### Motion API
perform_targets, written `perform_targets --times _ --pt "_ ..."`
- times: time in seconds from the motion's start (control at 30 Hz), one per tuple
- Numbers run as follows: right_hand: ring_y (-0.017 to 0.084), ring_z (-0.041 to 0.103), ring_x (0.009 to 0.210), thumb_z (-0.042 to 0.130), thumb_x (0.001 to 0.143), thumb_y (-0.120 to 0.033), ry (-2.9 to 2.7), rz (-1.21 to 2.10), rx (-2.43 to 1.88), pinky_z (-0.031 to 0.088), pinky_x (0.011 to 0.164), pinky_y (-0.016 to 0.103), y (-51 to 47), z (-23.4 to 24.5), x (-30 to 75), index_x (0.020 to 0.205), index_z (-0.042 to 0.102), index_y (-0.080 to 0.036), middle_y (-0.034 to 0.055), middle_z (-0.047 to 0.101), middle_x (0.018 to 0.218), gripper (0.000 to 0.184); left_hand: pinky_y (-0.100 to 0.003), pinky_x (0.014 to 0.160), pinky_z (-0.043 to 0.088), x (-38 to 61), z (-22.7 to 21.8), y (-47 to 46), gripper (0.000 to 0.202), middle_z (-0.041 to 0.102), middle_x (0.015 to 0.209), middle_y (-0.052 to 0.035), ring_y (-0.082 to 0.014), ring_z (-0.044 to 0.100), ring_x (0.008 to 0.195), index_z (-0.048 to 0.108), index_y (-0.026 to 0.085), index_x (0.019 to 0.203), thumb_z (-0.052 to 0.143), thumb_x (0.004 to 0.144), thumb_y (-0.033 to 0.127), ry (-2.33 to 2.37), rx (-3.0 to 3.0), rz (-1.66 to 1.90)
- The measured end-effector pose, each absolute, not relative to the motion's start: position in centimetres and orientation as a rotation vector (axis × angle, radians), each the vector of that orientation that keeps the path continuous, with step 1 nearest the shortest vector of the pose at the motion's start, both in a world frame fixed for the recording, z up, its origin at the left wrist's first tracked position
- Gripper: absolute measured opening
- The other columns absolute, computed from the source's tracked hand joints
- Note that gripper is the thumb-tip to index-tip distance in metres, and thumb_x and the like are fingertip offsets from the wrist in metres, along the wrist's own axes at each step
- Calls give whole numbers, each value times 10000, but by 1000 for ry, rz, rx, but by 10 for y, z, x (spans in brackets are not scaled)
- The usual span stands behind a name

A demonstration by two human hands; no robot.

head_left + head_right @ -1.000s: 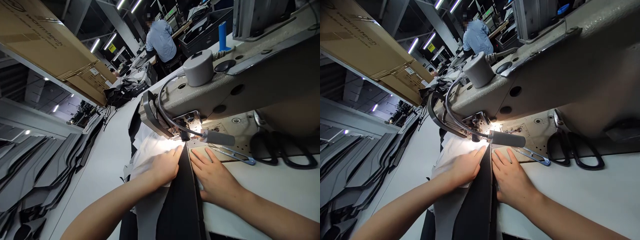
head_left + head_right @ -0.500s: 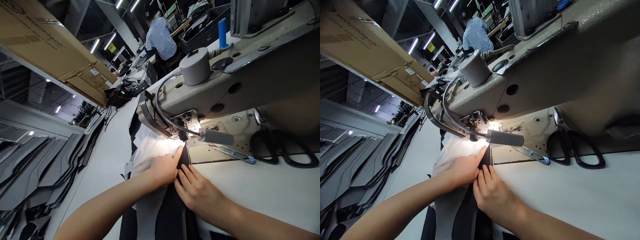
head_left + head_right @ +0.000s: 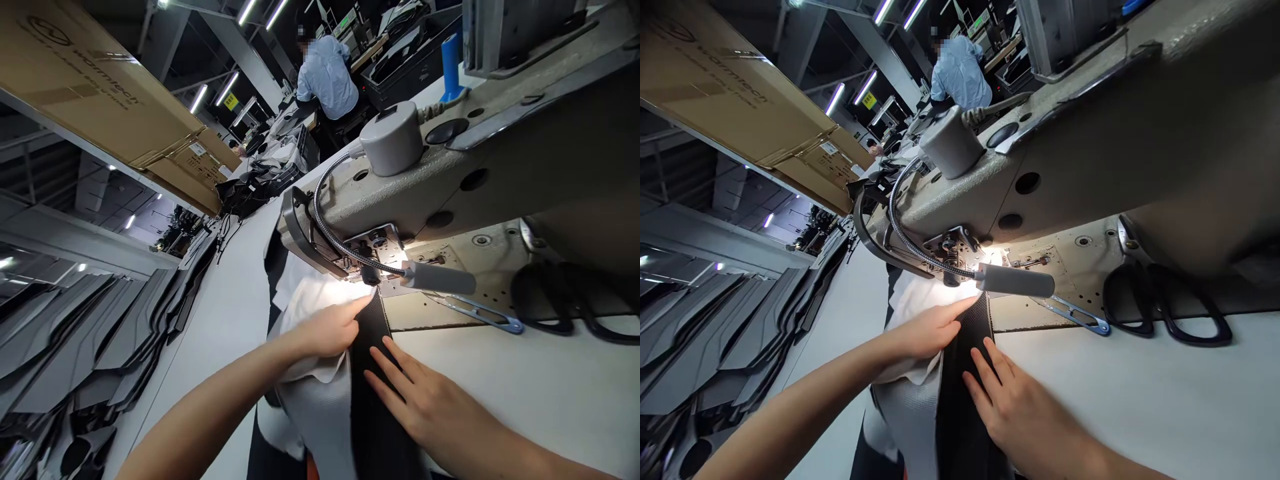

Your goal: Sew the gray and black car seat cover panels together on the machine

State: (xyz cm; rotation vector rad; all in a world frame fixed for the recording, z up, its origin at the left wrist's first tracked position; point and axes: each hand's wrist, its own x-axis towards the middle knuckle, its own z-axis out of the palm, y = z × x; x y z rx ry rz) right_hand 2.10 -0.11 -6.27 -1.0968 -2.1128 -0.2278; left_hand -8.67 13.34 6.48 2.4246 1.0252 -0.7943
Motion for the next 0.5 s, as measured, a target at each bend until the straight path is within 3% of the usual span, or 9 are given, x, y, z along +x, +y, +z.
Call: perform_targets --times 0.07,0.13,0.23,0.33,0.4,0.5 --pt "375 497 1177 464 748 -122 -2075 -223 -1121 496 866 446 1 -63 22 1123 643 -86 191 590 1220 417 -323 933 456 -84 67 140 690 532 1323 -30 -189 524 1160 264 271 1443 310 782 79 899 2355 -607" --pt "352 510 1172 463 745 -107 -2042 -218 -1159 501 868 432 2 -61 25 1112 646 -96 178 595 1219 411 -339 953 442 -79 65 142 688 475 1384 -53 -207 479 1218 268 227 1443 325 770 94 932 2336 -615" --pt "334 504 1186 480 780 -207 -2088 -166 -1112 486 907 440 1 -57 31 1124 637 -155 140 587 1247 382 -373 746 502 -73 61 137 712 603 1203 -155 -283 612 1002 139 141 1475 356 797 158 1092 2340 -850" --pt "306 503 1196 477 826 -315 -2149 -149 -1036 473 928 426 -2 -54 34 1086 638 -228 92 594 1249 318 -329 576 468 -73 58 133 777 682 972 -145 -270 648 756 1 101 1478 373 799 165 1095 2318 -964" --pt "315 482 1215 500 828 -336 -2158 -158 -1046 456 943 438 -3 -55 32 1100 629 -223 102 591 1249 322 -308 619 474 -75 56 134 740 667 1043 -121 -242 643 811 74 152 1480 361 798 145 1060 2336 -850" --pt "367 392 1278 548 809 -344 -2188 -123 -1064 392 994 499 2 -58 25 1189 590 -172 153 552 1283 419 -294 795 474 -77 51 139 643 597 1223 -65 -210 596 1004 279 234 1425 357 796 126 1040 2367 -640"
